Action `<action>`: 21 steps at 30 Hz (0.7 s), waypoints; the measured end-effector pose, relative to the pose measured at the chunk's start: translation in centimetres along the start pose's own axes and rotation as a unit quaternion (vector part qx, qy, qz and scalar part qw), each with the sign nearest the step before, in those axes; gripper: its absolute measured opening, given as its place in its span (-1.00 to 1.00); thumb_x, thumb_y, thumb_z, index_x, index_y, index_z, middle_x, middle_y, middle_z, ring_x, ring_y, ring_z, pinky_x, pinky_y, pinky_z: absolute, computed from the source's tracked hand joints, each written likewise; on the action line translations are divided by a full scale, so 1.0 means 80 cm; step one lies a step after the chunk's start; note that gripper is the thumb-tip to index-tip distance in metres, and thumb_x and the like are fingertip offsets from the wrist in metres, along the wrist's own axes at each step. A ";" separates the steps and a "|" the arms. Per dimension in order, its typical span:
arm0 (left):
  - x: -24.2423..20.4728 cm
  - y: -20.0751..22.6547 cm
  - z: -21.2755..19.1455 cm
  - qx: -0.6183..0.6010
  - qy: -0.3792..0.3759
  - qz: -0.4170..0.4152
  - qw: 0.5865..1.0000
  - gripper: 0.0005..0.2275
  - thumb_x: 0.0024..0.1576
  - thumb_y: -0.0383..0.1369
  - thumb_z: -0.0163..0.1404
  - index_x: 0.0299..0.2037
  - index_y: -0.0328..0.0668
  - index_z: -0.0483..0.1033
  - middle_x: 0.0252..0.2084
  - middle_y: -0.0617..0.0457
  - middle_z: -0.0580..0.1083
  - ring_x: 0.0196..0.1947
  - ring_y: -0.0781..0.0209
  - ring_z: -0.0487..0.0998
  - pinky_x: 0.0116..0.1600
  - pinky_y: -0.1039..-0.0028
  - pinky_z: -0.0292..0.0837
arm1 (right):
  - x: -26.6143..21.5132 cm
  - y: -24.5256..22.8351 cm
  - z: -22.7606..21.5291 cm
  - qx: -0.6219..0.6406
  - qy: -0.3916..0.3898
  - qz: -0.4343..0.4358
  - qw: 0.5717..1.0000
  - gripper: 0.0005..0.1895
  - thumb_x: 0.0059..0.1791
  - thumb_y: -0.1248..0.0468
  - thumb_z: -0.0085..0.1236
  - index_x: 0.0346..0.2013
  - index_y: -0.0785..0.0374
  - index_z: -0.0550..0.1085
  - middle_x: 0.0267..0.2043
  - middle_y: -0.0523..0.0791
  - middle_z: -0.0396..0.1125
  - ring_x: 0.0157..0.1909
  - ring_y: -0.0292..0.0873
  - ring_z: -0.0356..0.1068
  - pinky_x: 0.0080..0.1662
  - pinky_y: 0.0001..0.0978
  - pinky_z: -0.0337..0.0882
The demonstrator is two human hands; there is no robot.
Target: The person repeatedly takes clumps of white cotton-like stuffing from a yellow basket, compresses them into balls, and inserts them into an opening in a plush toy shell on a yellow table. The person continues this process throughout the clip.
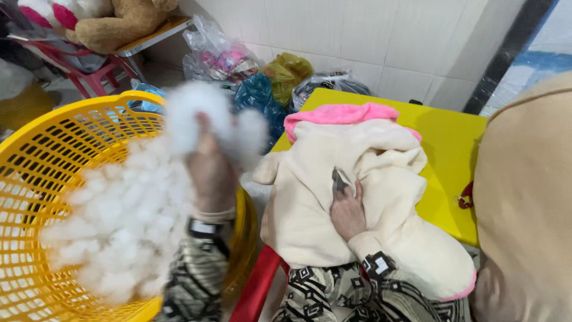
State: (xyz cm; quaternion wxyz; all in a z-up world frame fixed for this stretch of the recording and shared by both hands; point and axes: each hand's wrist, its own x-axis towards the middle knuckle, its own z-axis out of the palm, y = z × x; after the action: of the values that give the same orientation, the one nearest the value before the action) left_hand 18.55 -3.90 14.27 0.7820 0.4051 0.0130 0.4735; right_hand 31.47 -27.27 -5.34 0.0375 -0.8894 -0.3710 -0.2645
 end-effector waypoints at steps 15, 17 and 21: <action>-0.136 0.190 -0.266 0.376 0.127 0.055 0.916 -0.68 0.18 -0.50 0.11 0.16 -0.26 0.49 0.05 0.08 0.54 0.02 0.29 0.54 0.17 0.41 0.45 | 0.071 -0.135 -0.201 0.462 0.103 -0.173 0.864 -0.34 -0.07 0.33 0.25 0.30 0.31 0.27 0.33 0.12 0.20 0.31 0.20 0.26 0.23 -0.10 0.33; -0.162 0.169 -0.274 0.410 0.115 0.061 0.903 -0.70 0.18 -0.49 0.09 0.13 -0.29 0.52 0.05 0.05 0.56 0.03 0.29 0.55 0.16 0.41 0.46 | 0.089 -0.198 -0.202 0.555 0.030 -0.216 0.803 -0.29 -0.09 0.35 0.28 0.33 0.30 0.25 0.31 0.10 0.21 0.20 0.08 0.33 0.09 -0.21 0.42; -0.188 0.130 -0.271 0.370 0.079 0.074 0.923 -0.74 0.22 -0.48 0.01 0.10 -0.35 0.50 0.09 0.03 0.52 0.09 0.26 0.52 0.18 0.43 0.43 | 0.102 -0.291 -0.194 0.673 -0.190 -0.190 0.689 -0.18 -0.09 0.35 0.27 0.43 0.16 0.14 0.17 -0.04 0.27 -0.21 -0.18 0.42 -0.26 -0.41 0.46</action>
State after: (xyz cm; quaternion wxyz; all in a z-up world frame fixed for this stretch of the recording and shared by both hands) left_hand -6.06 0.61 0.94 0.5361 0.6264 0.2190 0.5218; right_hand 13.57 -9.28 9.03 0.5041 -0.5672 -0.6094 0.2297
